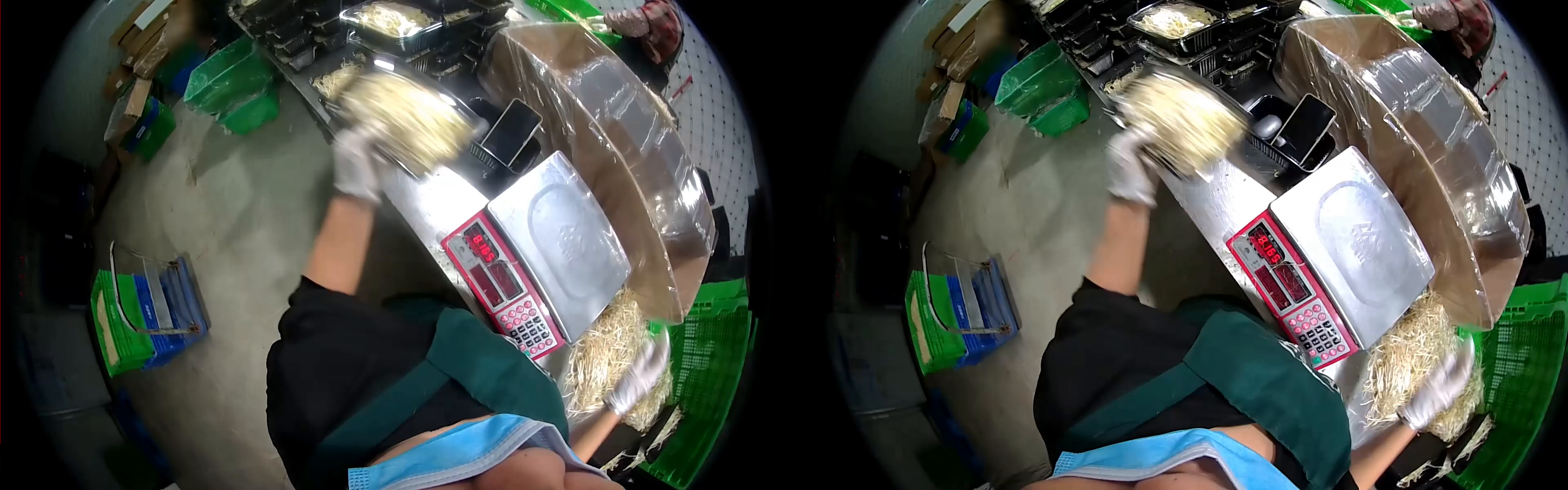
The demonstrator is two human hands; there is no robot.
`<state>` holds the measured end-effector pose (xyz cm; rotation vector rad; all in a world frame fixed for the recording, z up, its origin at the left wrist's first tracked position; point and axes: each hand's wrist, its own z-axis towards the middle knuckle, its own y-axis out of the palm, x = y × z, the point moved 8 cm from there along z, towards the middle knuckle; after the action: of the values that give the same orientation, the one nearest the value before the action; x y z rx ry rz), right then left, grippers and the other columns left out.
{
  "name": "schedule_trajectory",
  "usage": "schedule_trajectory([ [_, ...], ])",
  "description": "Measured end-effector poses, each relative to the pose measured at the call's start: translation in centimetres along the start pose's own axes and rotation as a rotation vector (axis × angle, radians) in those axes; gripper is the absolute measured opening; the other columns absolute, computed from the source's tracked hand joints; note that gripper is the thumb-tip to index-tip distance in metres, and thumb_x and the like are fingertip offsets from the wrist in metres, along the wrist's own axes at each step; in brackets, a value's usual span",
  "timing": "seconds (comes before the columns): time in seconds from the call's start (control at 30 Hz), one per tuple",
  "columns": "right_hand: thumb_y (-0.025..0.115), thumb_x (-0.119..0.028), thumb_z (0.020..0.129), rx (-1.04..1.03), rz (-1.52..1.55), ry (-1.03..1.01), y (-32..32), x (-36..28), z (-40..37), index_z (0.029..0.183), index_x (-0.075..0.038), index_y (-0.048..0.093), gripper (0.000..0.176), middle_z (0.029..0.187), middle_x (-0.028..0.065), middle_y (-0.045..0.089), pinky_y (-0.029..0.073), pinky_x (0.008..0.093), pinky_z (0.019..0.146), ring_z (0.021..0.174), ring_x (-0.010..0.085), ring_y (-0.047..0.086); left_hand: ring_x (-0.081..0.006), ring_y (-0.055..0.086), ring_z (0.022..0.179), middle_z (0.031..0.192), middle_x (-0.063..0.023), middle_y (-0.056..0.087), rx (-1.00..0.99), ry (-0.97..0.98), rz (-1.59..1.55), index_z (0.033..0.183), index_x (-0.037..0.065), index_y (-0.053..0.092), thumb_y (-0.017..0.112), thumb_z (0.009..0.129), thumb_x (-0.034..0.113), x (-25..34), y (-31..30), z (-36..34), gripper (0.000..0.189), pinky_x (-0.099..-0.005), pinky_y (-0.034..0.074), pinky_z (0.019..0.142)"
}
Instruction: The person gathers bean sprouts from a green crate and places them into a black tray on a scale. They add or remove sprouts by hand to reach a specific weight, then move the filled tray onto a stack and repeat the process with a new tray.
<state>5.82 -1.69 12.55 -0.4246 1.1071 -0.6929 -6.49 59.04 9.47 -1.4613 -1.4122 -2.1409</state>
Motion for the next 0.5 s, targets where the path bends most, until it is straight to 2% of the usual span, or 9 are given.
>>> schedule_trajectory([
  [0.03,0.055,-0.029,0.094,0.132,-0.225,0.096,-4.3,2.4,-1.3,0.135,-0.001,0.043,0.051,0.137,0.0164,0.048,0.040,0.0403,0.105,0.123,0.0286,0.049,-0.0230,0.064,0.086,0.092,-0.0117,0.066,-0.256,0.277,0.082,0.098,-0.004,0.062,0.052,0.076,0.002,1.7,-2.9,3.8,0.026,-0.0294,0.053,0.076],
  [0.1,0.058,-0.036,0.091,0.437,0.164,0.404,-13.0,9.5,-4.1,0.133,-0.002,0.047,0.055,0.130,0.0176,0.054,0.047,0.0408,0.097,0.114,0.0303,0.057,-0.0189,0.059,0.055,0.073,-0.0086,0.063,0.175,0.036,0.016,0.090,-0.003,0.063,0.062,0.077,0.011,1.9,-7.7,11.2,0.019,-0.0285,0.049,0.052],
  [0.17,0.062,-0.048,0.085,0.548,-0.914,0.593,-22.8,13.5,-7.3,0.130,-0.005,0.052,0.063,0.120,0.0182,0.062,0.051,0.0397,0.087,0.103,0.0318,0.062,-0.0109,0.046,0.041,0.061,-0.0017,0.055,0.165,-0.340,0.060,0.082,0.006,0.061,0.072,0.073,0.016,-0.4,-12.7,16.2,0.017,-0.0255,0.039,0.038],
  [0.2,0.062,-0.058,0.081,0.570,-1.049,0.863,-24.9,13.8,-10.6,0.125,-0.004,0.057,0.070,0.112,0.0183,0.065,0.050,0.0392,0.086,0.099,0.0324,0.064,-0.0070,0.041,0.037,0.060,0.0008,0.053,0.277,-0.277,0.136,0.079,0.010,0.060,0.076,0.072,0.024,0.3,-12.4,16.0,0.023,-0.0234,0.033,0.033],
  [0.23,0.058,-0.058,0.083,0.172,-1.036,1.116,-23.0,12.6,-11.6,0.121,-0.001,0.059,0.069,0.111,0.0175,0.066,0.050,0.0383,0.086,0.097,0.0316,0.064,-0.0121,0.049,0.047,0.066,-0.0025,0.057,0.274,-0.340,0.328,0.083,0.009,0.061,0.078,0.071,0.031,-0.6,-15.0,17.5,0.030,-0.0260,0.043,0.044],
  [0.3,0.054,-0.055,0.088,0.140,-0.262,0.981,-23.3,23.7,-15.9,0.130,-0.003,0.053,0.067,0.126,0.0123,0.058,0.042,0.0346,0.096,0.111,0.0207,0.055,-0.0252,0.060,0.088,0.097,-0.0130,0.062,0.553,-0.114,0.452,0.109,0.000,0.063,0.074,0.076,0.034,1.8,-10.4,11.9,0.048,-0.0377,0.048,0.084],
  [0.4,0.042,-0.033,0.098,0.077,-0.251,0.902,-20.4,19.5,-15.6,0.138,-0.004,0.044,0.050,0.143,0.0097,0.045,0.031,0.0310,0.107,0.134,0.0233,0.037,-0.0239,0.060,0.082,0.099,-0.0190,0.062,0.432,0.154,0.333,0.117,-0.003,0.058,0.056,0.090,0.021,1.5,-7.1,4.9,0.037,-0.0313,0.051,0.074],
  [0.43,0.041,-0.016,0.094,-0.029,-0.569,-0.042,-20.6,25.0,-16.3,0.137,-0.003,0.045,0.045,0.146,0.0067,0.040,0.029,0.0305,0.109,0.139,0.0204,0.029,-0.0244,0.061,0.082,0.113,-0.0170,0.059,0.245,0.095,0.479,0.132,-0.002,0.043,0.054,0.091,0.016,-0.1,-5.6,2.9,0.046,-0.0297,0.051,0.071],
  [0.5,0.044,-0.027,0.094,0.066,-0.724,0.625,-21.3,22.7,-16.4,0.120,-0.005,0.057,0.037,0.123,0.0148,0.056,0.041,0.0387,0.094,0.117,0.0301,0.049,-0.0267,0.060,0.095,0.139,-0.0136,0.040,0.105,0.116,0.438,0.146,0.006,0.018,0.053,0.090,0.008,-3.7,-1.5,-1.2,0.066,-0.0331,0.052,0.075],
])
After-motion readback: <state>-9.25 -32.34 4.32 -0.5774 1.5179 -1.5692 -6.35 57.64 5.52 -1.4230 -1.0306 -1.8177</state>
